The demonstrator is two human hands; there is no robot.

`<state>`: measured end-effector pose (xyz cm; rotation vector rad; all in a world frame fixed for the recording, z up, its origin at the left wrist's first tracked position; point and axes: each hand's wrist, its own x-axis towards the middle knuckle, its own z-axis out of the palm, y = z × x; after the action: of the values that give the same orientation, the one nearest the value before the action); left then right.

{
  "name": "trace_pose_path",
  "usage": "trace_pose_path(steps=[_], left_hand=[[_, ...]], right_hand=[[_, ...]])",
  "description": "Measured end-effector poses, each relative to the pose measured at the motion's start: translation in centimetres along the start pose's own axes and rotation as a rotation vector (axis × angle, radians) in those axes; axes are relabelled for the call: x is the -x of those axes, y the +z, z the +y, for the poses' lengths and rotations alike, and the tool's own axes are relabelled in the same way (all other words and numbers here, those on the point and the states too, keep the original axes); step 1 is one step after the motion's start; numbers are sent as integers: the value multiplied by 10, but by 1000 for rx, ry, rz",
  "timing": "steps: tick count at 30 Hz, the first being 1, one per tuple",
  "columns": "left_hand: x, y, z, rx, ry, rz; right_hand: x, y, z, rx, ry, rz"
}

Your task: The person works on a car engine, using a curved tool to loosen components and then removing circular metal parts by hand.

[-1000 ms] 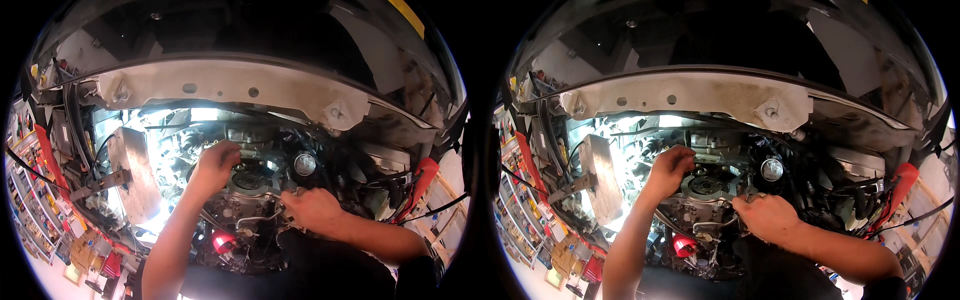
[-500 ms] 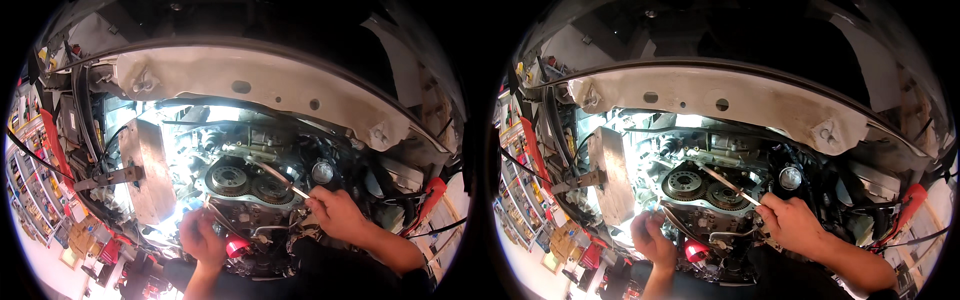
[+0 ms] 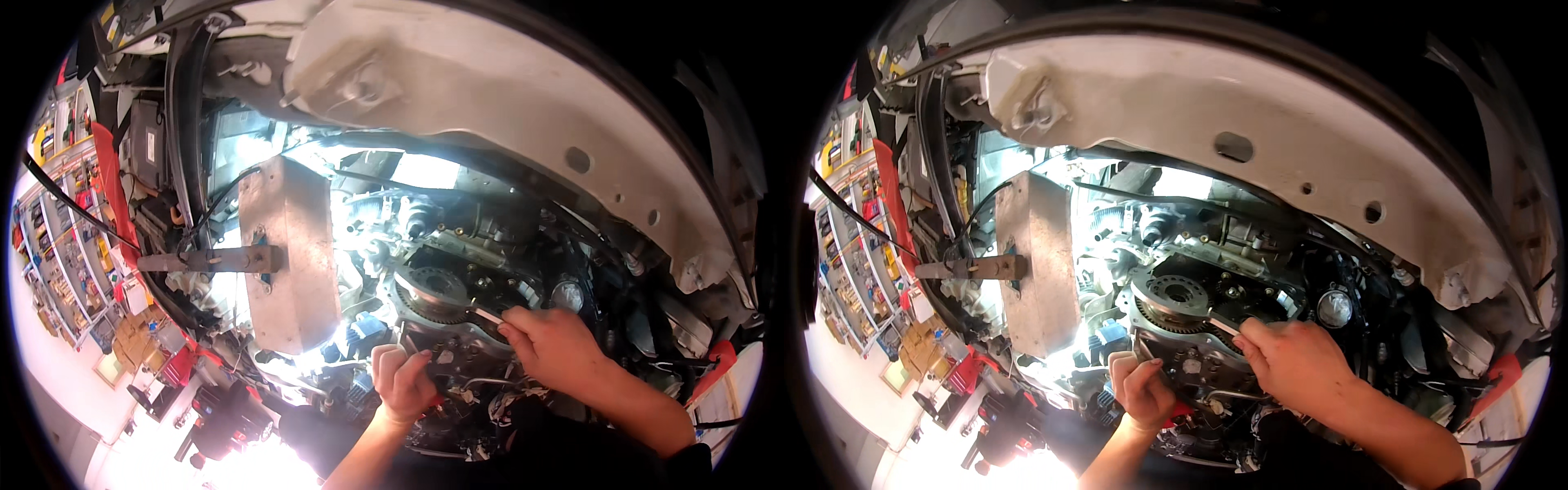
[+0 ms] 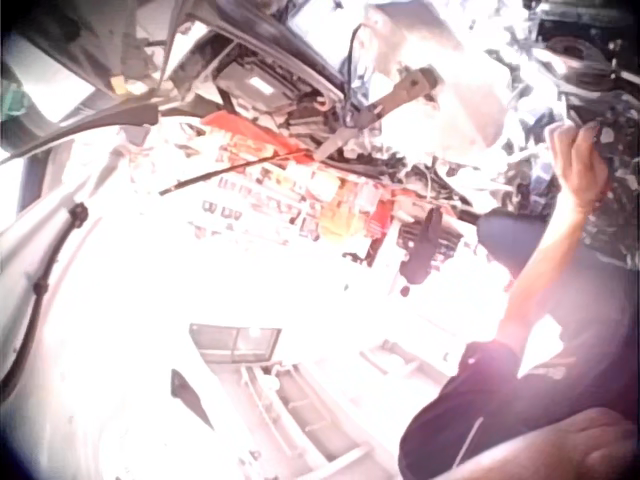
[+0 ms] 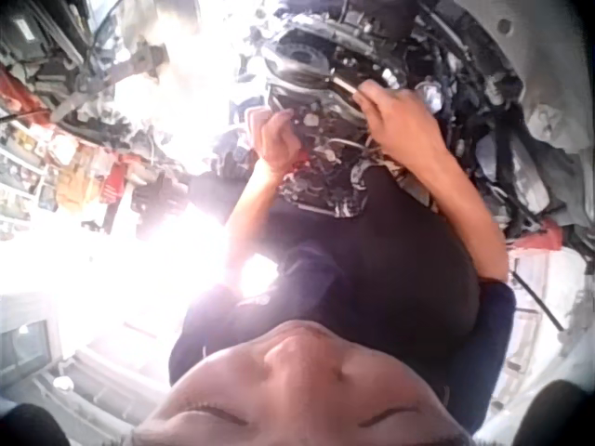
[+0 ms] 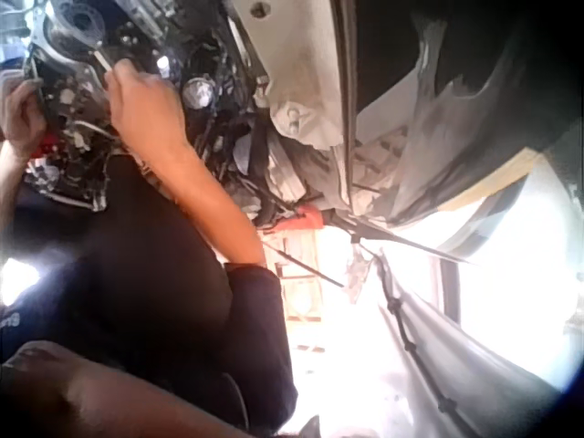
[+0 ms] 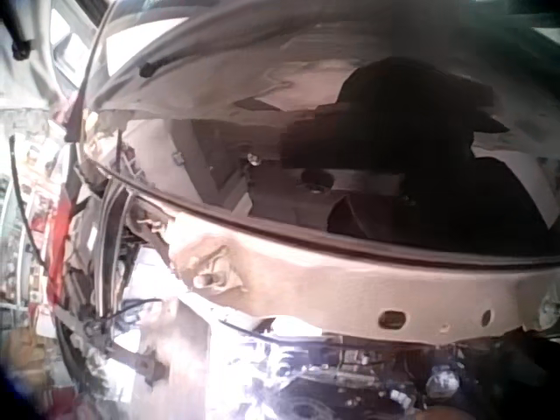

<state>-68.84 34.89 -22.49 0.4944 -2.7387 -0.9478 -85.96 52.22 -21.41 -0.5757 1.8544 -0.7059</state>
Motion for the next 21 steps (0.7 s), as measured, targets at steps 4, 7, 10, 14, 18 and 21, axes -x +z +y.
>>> trace_pose_path(steps=[4,7,10,14,18,21], left_hand=[[-1,2,-1,7,9,-18],[-1,2,-2,14,11,-18],[0,2,-2,29,8,-5],[0,2,-2,28,-14,-9],[2,4,-3,11,-15,5],[0,4,-2,14,-8,4]], right_hand=[[2,3,1,71,-38,26],[9,10,-4,89,-59,44],[9,9,-5,52,-64,6],[14,5,-14,111,-46,-31],[14,7,-13,171,-79,-27],[14,5,-11,201,-78,-36]])
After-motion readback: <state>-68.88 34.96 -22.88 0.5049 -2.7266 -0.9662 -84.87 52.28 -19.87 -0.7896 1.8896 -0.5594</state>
